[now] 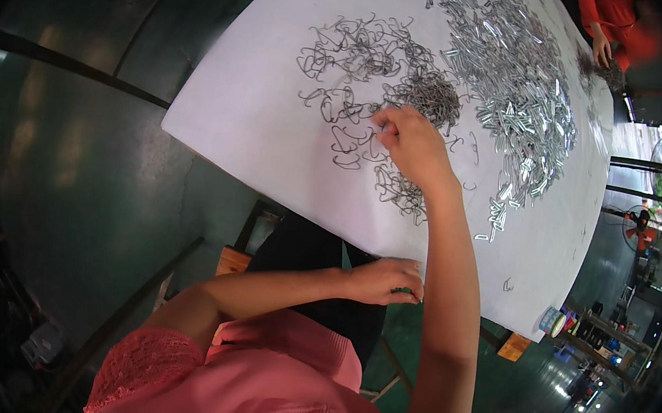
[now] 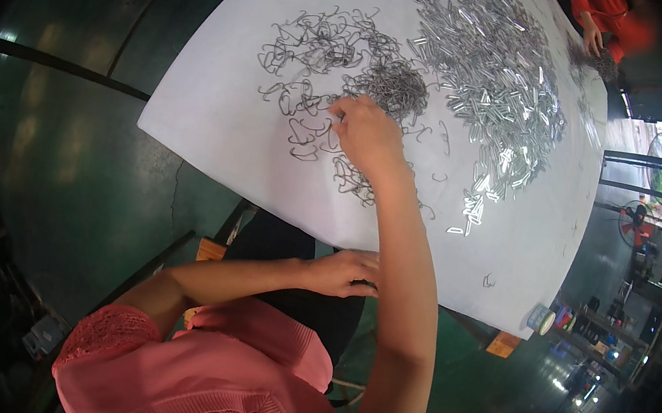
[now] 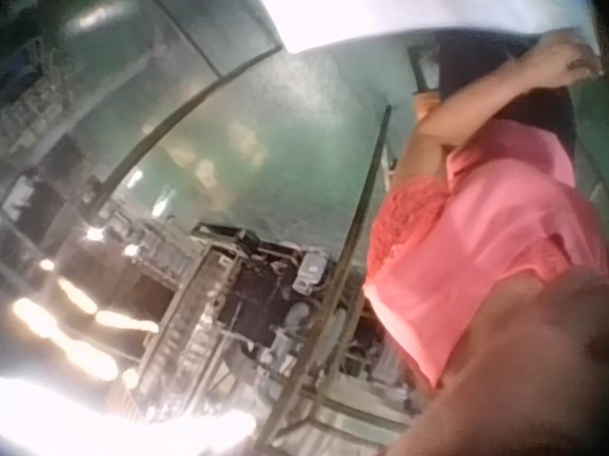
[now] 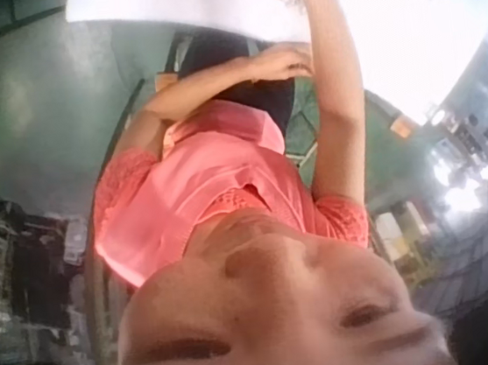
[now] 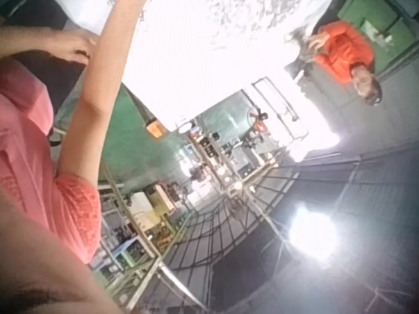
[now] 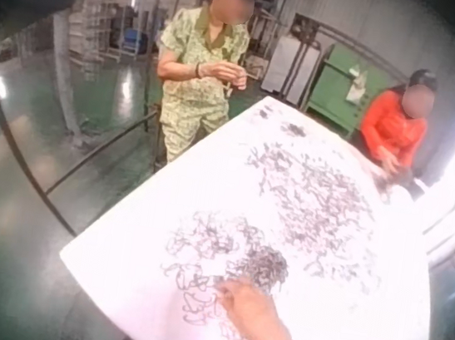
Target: The person sits at a table and repeatedly picks up small metal hooks and cylindrical metal pieces. They insert the hooks into the cylinders by hand to assemble them. The person occasionally stands to hang the assembled units on a nearby metal rack before returning to the table to continue the assembly process.
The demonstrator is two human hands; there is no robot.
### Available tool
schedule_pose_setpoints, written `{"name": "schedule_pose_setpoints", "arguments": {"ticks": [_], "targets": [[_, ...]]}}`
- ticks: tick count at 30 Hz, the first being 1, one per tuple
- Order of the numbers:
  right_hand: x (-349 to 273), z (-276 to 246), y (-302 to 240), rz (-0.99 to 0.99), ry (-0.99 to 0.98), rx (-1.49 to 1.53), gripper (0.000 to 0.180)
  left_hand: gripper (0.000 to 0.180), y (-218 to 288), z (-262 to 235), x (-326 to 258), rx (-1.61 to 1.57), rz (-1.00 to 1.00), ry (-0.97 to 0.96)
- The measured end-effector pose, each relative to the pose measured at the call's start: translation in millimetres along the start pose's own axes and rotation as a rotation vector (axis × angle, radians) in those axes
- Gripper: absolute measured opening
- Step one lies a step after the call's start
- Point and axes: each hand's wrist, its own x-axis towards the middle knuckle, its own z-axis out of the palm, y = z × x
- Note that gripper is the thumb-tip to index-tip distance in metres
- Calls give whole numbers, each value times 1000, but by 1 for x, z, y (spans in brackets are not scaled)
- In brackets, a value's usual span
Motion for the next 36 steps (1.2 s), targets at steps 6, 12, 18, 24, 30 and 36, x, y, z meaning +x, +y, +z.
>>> {"name": "schedule_pose_setpoints", "arguments": {"ticks": [6,12,18,24,30,36], "targets": [[6,10,3,-145,-85,-40,40,27,0,-6,0,23,16,-52],[40,8,-15,-17,130,-164,37,30,5,-4,1,40,5,-41],[41,-4,-23,-5,11,-407,33,9,-3,1,0,24,46,74],[64,9,-25,-125,179,-132,21,11,-1,0,-1,9,53,66],[108,18,-40,-129,120,56,25,14,2,3,0,-2,-5,105],[99,19,-40,-253,-5,57,28,18,-4,2,0,-38,-34,-5]]}}
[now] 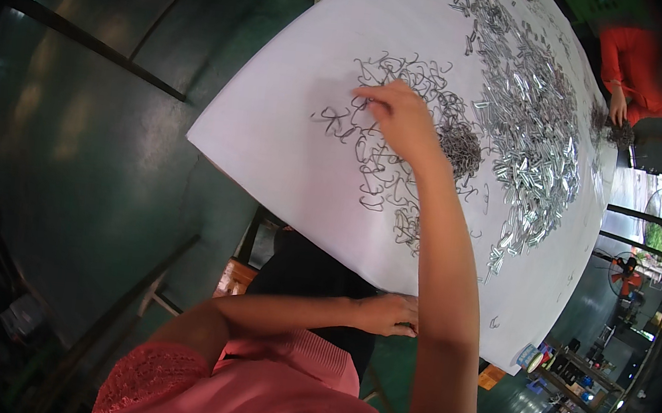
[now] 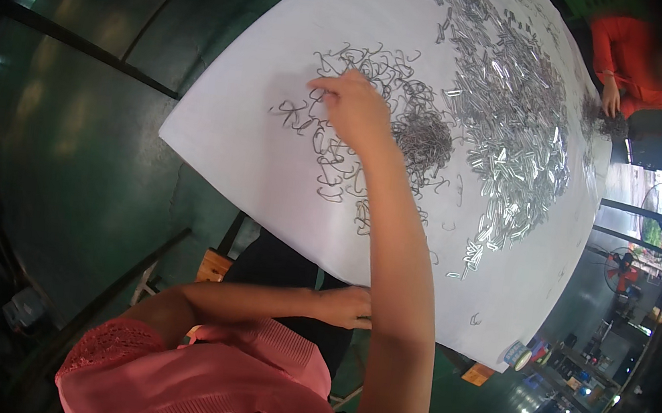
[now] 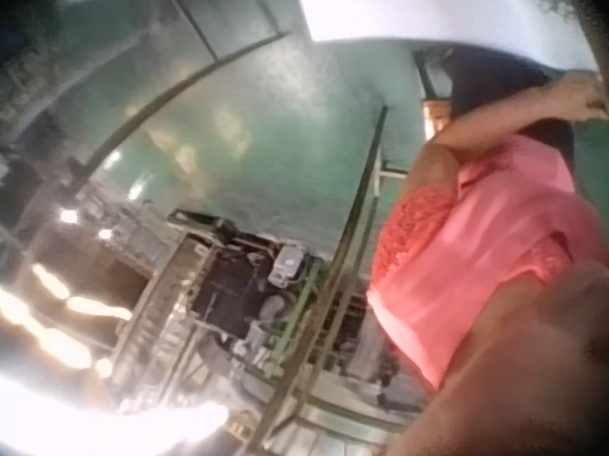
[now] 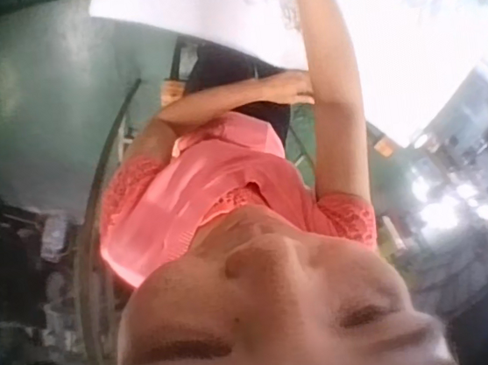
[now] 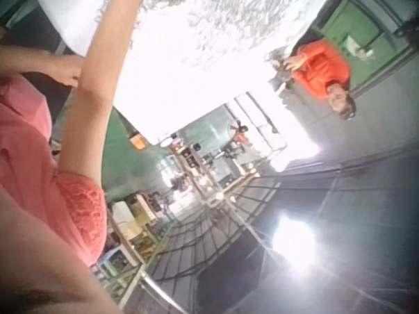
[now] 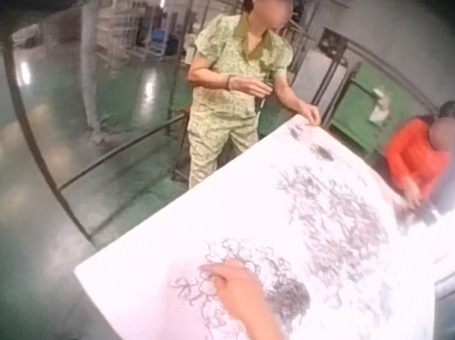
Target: The person sits at a table and repeatedly picks up small metal hooks and cylindrical metal pieces. They insert the hooks into the cylinders by hand to assemble them. The person occasionally stands to hang the assembled units on a nearby metal rack before returning to the table to continue the assembly process.
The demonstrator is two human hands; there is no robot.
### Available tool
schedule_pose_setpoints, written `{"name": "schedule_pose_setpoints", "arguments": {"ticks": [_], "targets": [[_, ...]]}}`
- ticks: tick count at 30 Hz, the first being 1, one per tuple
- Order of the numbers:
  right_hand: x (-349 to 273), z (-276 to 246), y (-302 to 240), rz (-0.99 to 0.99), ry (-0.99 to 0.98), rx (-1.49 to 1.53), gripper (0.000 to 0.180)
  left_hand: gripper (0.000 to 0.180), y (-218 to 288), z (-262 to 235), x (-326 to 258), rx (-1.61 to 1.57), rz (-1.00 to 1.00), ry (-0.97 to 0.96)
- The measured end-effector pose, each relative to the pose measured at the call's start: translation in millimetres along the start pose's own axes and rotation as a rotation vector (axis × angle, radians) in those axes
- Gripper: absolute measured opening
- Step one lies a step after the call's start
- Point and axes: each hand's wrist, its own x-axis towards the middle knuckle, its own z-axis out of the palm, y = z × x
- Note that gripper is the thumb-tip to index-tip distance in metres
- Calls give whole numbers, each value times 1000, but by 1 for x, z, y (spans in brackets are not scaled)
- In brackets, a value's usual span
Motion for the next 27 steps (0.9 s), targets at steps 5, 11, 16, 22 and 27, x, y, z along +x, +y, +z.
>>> {"name": "schedule_pose_setpoints", "arguments": {"ticks": [5,11,16,22,27], "targets": [[-28,-15,12,161,38,-214,24,22,-5,-4,1,-7,81,-75],[-27,-22,23,190,113,-200,28,9,0,-1,1,-33,114,80],[-31,-18,24,259,211,-281,27,9,2,-2,1,17,113,80],[-45,-25,34,254,212,-111,22,8,-3,1,-1,10,109,102],[-46,-24,27,254,235,-150,18,9,-1,-1,0,9,110,89]]}}
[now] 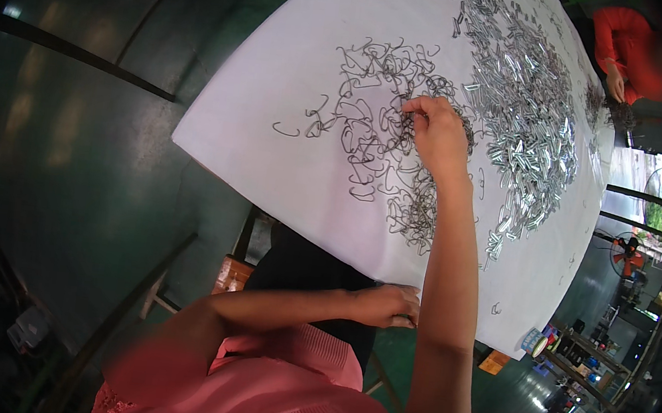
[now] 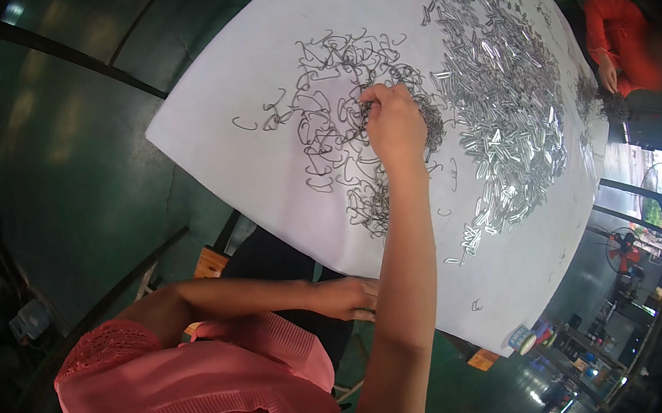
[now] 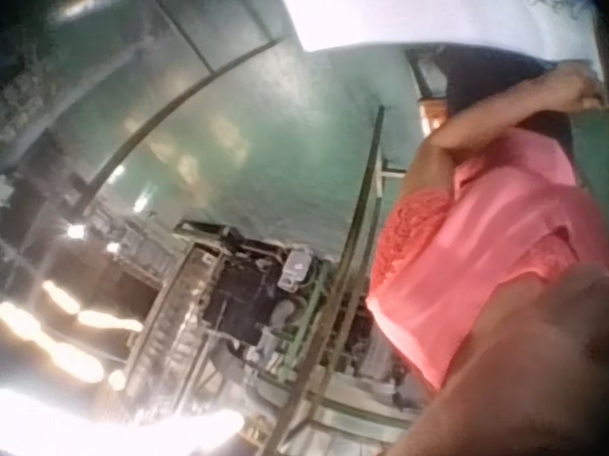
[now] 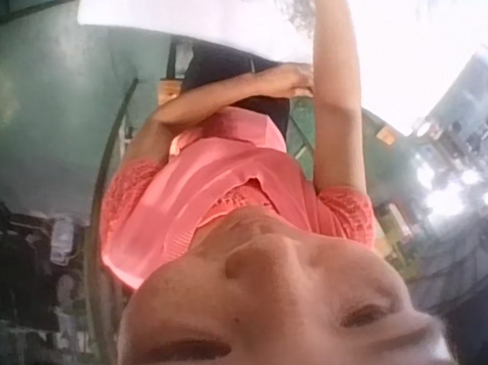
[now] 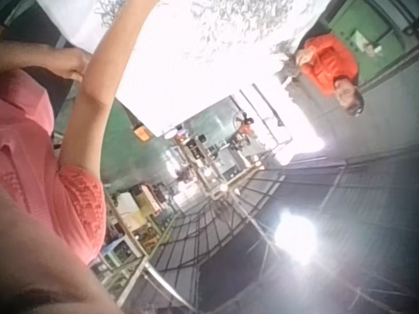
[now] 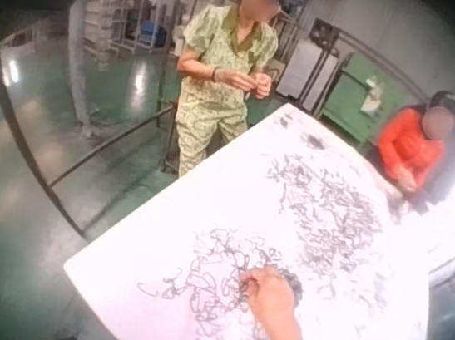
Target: The person sits at a table and repeatedly picks up small metal hooks and cylindrical metal pieces. They insert the hooks into the cylinders by hand to assemble them. The person occasionally stands to hang the assembled units on a nearby metal rack before returning to the table to continue the assembly process.
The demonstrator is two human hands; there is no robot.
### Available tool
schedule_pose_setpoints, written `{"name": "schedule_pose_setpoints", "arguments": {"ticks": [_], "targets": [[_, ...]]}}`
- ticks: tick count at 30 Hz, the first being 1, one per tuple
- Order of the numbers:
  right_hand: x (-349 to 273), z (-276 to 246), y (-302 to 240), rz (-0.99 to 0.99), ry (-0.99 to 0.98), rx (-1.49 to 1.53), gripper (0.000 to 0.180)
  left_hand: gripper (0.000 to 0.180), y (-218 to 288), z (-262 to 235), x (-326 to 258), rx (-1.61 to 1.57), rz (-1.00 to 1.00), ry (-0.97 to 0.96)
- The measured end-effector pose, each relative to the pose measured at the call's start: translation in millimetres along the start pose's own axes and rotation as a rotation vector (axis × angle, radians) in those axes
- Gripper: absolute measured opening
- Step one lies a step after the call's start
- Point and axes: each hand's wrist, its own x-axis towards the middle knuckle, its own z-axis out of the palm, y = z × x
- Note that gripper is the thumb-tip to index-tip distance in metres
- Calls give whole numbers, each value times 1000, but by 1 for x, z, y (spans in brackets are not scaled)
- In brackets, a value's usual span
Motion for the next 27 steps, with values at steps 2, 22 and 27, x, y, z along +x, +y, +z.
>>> {"name": "schedule_pose_setpoints", "arguments": {"ticks": [2,22,27], "targets": [[-3,2,5,-20,-18,-29,17,9,-1,2,0,8,-3,-15],[10,23,-14,6,-68,-50,14,32,7,-6,-2,108,-65,-92],[17,16,-13,53,-44,27,14,32,7,-5,-2,101,-54,-87]]}}
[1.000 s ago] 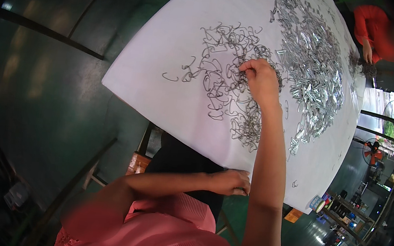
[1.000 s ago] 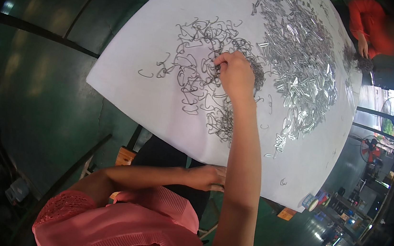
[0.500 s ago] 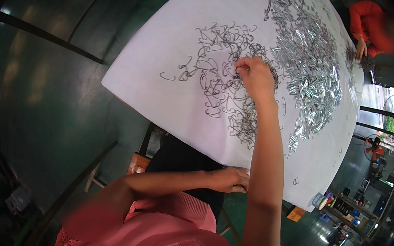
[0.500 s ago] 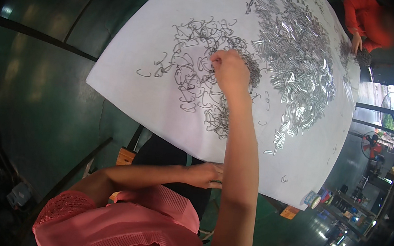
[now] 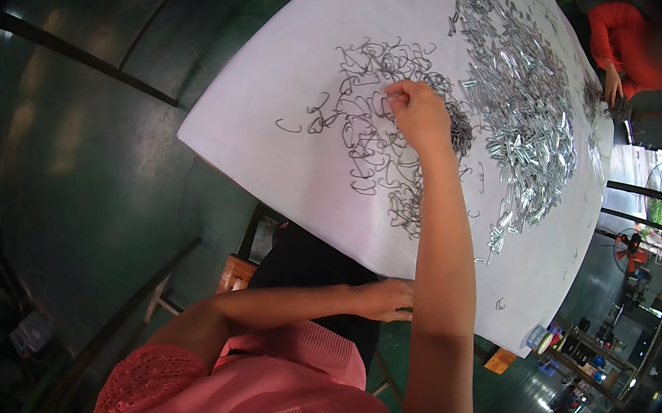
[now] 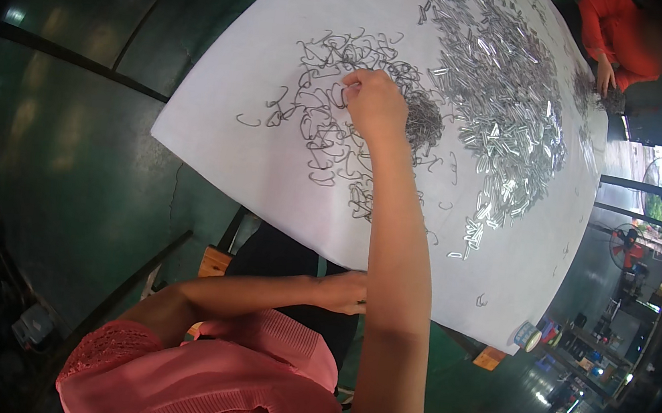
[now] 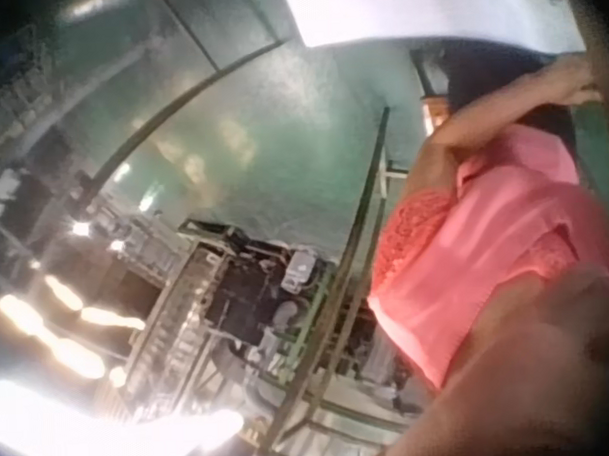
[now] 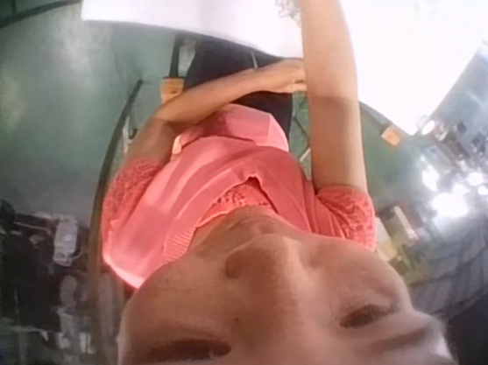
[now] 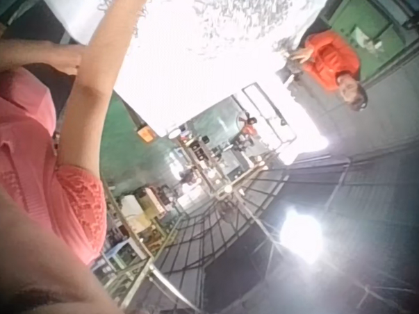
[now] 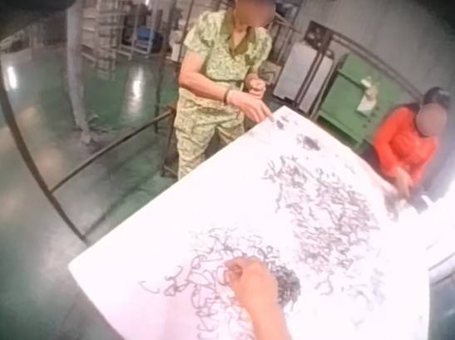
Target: The person sits at a table and repeatedly picks up small metal hooks and cylindrical metal pieces. They insert the hooks into the cylinders by hand to assemble them. The person occasionally stands to hang the assembled units on a nearby metal rack before returning to the table to continue the assembly process.
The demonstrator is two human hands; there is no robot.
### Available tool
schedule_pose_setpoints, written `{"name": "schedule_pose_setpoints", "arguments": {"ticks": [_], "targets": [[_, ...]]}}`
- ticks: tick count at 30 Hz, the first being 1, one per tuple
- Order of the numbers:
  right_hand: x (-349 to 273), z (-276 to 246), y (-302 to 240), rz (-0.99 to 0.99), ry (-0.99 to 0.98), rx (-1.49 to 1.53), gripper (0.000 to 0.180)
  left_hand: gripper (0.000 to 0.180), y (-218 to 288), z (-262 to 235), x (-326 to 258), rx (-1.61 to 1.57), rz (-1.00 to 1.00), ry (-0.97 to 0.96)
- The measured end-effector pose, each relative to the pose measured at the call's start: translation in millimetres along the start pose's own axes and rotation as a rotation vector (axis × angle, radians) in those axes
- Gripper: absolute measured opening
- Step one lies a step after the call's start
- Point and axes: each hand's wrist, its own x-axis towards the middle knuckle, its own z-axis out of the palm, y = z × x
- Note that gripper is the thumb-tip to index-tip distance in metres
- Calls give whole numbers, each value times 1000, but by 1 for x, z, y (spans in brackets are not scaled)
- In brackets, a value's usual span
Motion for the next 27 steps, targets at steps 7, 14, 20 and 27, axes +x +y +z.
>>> {"name": "schedule_pose_setpoints", "arguments": {"ticks": [7,14,20,27], "targets": [[3,-3,-7,64,-58,8,8,33,-3,3,1,-17,-10,-17],[21,19,-35,-249,-85,-4,10,33,-11,8,-1,20,24,28],[48,17,-48,-516,-244,-390,6,14,-3,6,1,-83,-42,21],[41,29,-36,-591,-256,-603,10,8,-7,8,5,-36,102,66]]}}
